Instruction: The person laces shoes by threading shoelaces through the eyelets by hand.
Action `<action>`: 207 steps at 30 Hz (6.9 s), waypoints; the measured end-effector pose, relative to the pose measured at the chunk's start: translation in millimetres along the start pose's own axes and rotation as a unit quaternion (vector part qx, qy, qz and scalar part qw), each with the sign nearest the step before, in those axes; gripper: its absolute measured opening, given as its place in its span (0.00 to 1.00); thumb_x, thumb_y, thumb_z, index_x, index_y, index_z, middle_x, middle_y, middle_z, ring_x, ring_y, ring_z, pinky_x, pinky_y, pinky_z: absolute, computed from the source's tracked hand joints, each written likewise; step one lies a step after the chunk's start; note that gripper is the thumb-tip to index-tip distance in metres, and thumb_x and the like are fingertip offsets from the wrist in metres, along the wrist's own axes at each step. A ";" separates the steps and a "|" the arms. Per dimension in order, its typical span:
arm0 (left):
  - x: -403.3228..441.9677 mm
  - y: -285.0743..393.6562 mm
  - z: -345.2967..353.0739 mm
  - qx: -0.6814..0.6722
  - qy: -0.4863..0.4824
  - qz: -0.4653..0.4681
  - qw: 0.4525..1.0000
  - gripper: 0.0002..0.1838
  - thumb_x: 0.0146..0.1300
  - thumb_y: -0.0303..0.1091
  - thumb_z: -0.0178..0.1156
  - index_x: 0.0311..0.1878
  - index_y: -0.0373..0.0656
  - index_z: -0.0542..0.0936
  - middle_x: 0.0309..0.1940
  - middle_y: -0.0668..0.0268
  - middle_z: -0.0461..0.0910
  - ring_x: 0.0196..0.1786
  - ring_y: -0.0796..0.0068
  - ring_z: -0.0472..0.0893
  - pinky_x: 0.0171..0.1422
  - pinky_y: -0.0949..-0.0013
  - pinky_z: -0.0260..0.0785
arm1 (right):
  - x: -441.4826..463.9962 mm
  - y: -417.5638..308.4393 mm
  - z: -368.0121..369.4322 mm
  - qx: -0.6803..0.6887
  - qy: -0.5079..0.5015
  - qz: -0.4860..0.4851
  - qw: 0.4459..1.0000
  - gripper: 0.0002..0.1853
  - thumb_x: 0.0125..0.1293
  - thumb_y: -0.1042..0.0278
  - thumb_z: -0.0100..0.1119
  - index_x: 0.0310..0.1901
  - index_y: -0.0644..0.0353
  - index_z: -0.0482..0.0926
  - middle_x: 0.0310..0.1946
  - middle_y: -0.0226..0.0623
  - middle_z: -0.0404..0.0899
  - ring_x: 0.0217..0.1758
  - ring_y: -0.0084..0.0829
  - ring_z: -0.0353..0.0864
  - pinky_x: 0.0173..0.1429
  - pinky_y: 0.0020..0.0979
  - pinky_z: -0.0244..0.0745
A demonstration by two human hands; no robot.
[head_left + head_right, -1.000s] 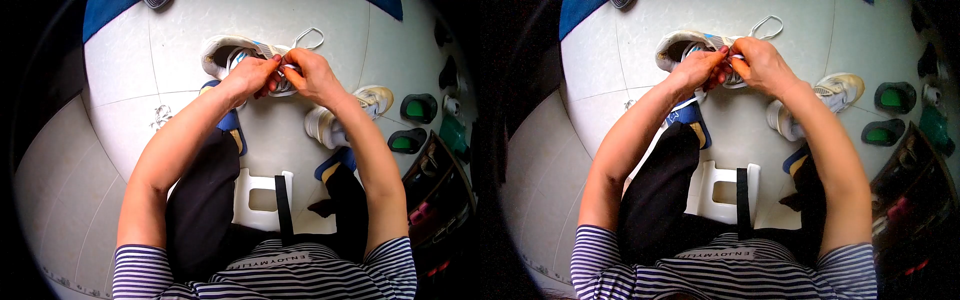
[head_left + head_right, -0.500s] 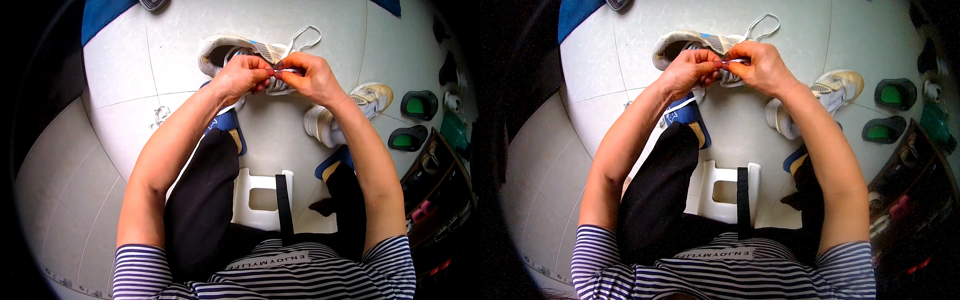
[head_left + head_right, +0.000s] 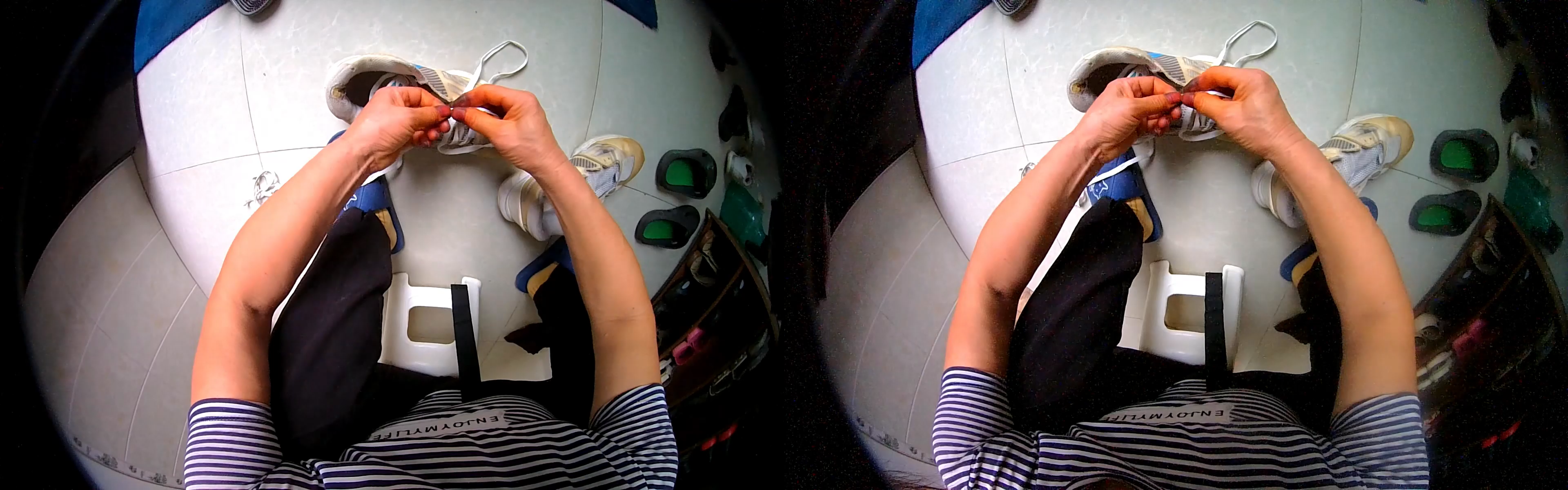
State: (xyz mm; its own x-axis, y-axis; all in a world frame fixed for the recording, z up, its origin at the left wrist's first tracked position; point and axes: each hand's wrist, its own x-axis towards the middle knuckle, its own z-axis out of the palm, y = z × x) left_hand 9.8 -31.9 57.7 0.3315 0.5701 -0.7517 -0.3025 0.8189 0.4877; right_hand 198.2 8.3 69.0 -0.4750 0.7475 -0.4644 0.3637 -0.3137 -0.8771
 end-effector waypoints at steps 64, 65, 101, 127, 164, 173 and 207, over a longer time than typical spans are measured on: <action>21.9 -6.1 6.7 0.046 0.123 0.039 0.991 0.07 0.64 0.21 0.54 0.41 0.27 0.78 0.35 0.58 0.81 0.36 0.72 0.82 0.42 0.75 0.77 | 36.9 6.1 -4.7 -0.250 -0.059 0.006 0.966 0.10 0.60 0.77 0.52 0.42 0.68 0.79 0.31 0.38 0.82 0.35 0.24 0.78 0.44 0.25 0.73; 22.5 -6.4 8.0 0.046 0.123 0.039 0.991 0.07 0.64 0.21 0.54 0.41 0.27 0.78 0.35 0.58 0.81 0.36 0.72 0.82 0.42 0.75 0.77 | 38.0 8.2 -5.5 -0.250 -0.059 0.006 0.966 0.10 0.60 0.77 0.52 0.42 0.68 0.79 0.31 0.38 0.82 0.35 0.24 0.78 0.44 0.25 0.73; 34.0 -14.3 11.5 0.365 0.239 0.085 0.896 0.17 0.49 0.37 0.60 0.34 0.29 0.81 0.32 0.46 0.82 0.37 0.57 0.83 0.45 0.62 0.73 | 24.4 10.4 -0.8 -0.321 -0.016 -0.074 0.944 0.10 0.61 0.72 0.57 0.43 0.65 0.78 0.35 0.43 0.81 0.36 0.35 0.81 0.44 0.31 0.75; 34.2 -16.2 10.9 0.175 0.210 0.087 0.958 0.14 0.51 0.33 0.59 0.34 0.30 0.81 0.29 0.59 0.82 0.30 0.74 0.79 0.37 0.69 0.71 | 23.2 13.6 2.9 -0.305 0.004 -0.108 0.946 0.11 0.57 0.67 0.58 0.41 0.58 0.78 0.36 0.45 0.81 0.39 0.44 0.80 0.45 0.38 0.75; 22.9 -11.4 -1.1 0.168 0.096 0.071 0.979 0.09 0.60 0.20 0.51 0.39 0.29 0.79 0.31 0.61 0.82 0.32 0.76 0.81 0.40 0.73 0.75 | 18.5 31.4 15.2 -0.114 0.025 -0.094 0.989 0.09 0.57 0.74 0.59 0.40 0.63 0.78 0.33 0.46 0.80 0.36 0.44 0.81 0.43 0.36 0.75; 21.5 -10.7 -3.7 0.143 0.077 0.063 0.985 0.08 0.62 0.18 0.50 0.40 0.29 0.78 0.32 0.61 0.81 0.33 0.76 0.81 0.40 0.74 0.75 | 25.2 18.1 7.0 -0.234 -0.062 -0.066 0.968 0.07 0.62 0.79 0.53 0.41 0.68 0.76 0.34 0.38 0.80 0.39 0.26 0.80 0.46 0.26 0.75; 15.4 -9.5 -2.0 0.130 0.092 0.019 0.987 0.09 0.67 0.27 0.51 0.43 0.31 0.77 0.34 0.61 0.81 0.35 0.77 0.81 0.41 0.76 0.76 | 9.9 14.6 35.9 -0.319 0.074 -0.116 0.938 0.05 0.59 0.70 0.55 0.34 0.59 0.79 0.29 0.42 0.78 0.35 0.44 0.79 0.40 0.40 0.74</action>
State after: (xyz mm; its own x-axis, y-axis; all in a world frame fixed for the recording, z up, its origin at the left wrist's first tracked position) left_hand 16.0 -31.1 40.6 0.1494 0.5994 -0.7864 -0.0652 0.7996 0.5970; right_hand 170.0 -9.9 47.2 -0.5016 0.8402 -0.2062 0.6924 0.2471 -0.6778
